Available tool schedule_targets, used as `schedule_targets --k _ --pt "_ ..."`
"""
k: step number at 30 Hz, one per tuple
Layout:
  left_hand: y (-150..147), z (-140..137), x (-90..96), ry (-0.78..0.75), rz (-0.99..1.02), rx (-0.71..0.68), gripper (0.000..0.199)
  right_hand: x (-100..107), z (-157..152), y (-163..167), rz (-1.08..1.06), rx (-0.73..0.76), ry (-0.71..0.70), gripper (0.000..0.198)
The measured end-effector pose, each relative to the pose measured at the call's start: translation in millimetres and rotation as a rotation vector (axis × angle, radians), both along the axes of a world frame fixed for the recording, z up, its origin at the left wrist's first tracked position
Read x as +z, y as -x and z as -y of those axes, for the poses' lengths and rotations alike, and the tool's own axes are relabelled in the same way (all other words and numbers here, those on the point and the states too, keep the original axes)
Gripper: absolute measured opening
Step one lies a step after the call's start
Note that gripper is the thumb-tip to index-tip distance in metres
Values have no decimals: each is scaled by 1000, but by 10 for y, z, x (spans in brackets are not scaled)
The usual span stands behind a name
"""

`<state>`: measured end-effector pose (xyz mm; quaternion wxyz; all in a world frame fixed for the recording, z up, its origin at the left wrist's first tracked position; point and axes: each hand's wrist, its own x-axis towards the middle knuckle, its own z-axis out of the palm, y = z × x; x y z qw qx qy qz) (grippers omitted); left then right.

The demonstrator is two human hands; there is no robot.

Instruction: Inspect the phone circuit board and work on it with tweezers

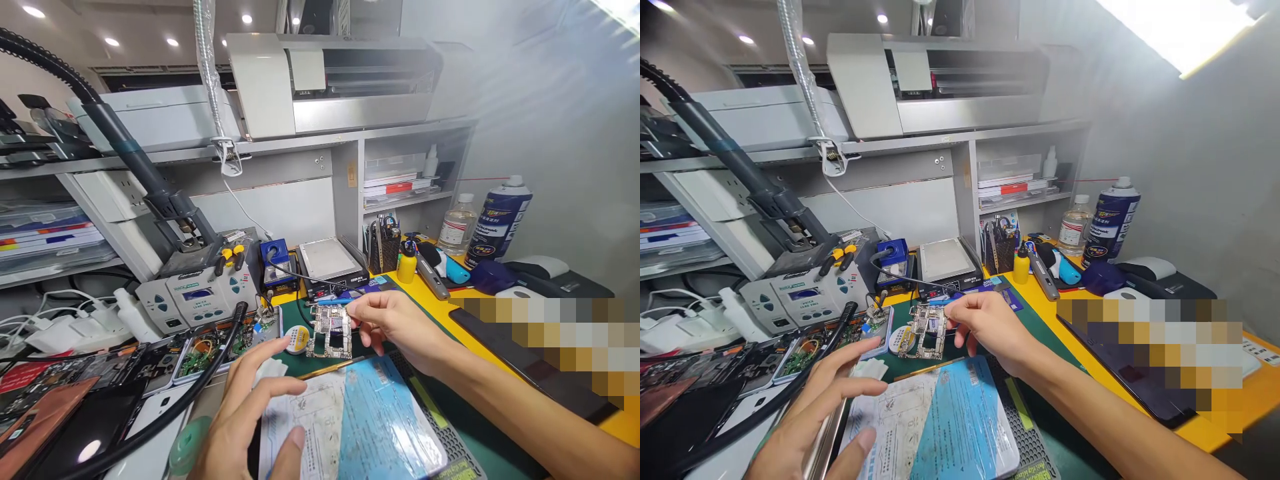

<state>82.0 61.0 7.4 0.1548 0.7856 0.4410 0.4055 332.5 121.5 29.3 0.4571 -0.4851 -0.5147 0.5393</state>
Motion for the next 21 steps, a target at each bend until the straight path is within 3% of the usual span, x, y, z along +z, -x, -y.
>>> schedule_targets --k 3,7,17,21 --pt "4 -54 -7 235 171 56 16 6 5 1 5 3 0 30" --pt "42 -137 -3 458 356 16 17 -1 10 2 16 16 -5 31" --pt "67 -164 113 710 583 -16 20 -39 2 -12 27 30 9 35" --pt "73 -162 160 733 599 -20 16 -50 -11 -15 26 23 16 34"
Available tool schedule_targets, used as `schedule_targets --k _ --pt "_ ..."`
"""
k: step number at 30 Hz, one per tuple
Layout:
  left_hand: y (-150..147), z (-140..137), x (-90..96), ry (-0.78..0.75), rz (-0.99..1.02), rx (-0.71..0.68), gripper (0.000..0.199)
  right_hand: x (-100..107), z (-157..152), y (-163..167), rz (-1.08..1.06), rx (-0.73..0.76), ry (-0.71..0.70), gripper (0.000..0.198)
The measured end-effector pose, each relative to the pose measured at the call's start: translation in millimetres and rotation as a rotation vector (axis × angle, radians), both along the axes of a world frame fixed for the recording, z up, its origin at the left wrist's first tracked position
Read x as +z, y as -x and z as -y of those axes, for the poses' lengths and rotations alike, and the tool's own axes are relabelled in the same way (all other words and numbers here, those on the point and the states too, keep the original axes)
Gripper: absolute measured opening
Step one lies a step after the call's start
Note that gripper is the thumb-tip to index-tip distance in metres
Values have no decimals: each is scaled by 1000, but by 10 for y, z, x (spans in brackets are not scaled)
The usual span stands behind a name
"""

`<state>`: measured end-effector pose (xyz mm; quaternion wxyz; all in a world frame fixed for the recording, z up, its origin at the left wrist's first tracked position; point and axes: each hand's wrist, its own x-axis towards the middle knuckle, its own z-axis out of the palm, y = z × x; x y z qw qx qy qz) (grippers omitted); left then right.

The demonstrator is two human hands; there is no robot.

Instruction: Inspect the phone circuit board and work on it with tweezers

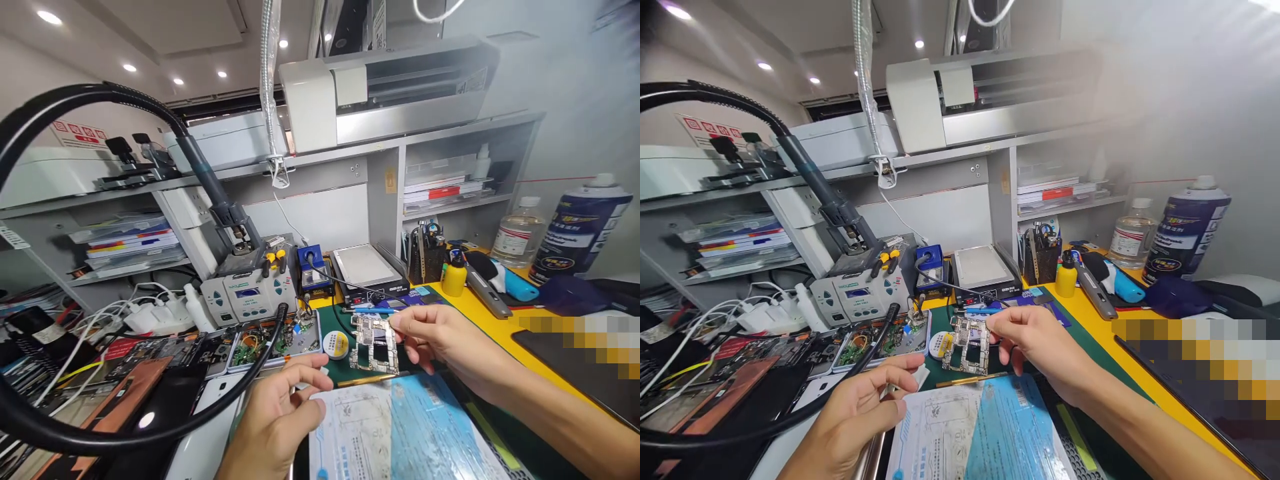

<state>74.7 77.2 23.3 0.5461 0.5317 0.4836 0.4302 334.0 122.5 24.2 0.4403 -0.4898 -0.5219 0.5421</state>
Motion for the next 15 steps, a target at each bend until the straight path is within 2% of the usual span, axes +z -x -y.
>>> schedule_targets --k 10,12,15 --pt "31 -28 37 -33 -11 5 24 8 -5 0 -20 -8 -6 33" --pt "120 -57 102 -55 21 47 23 3 -18 -16 -21 -5 -13 32" --pt "453 -70 177 -85 170 163 18 4 -23 -33 -32 10 -19 30"
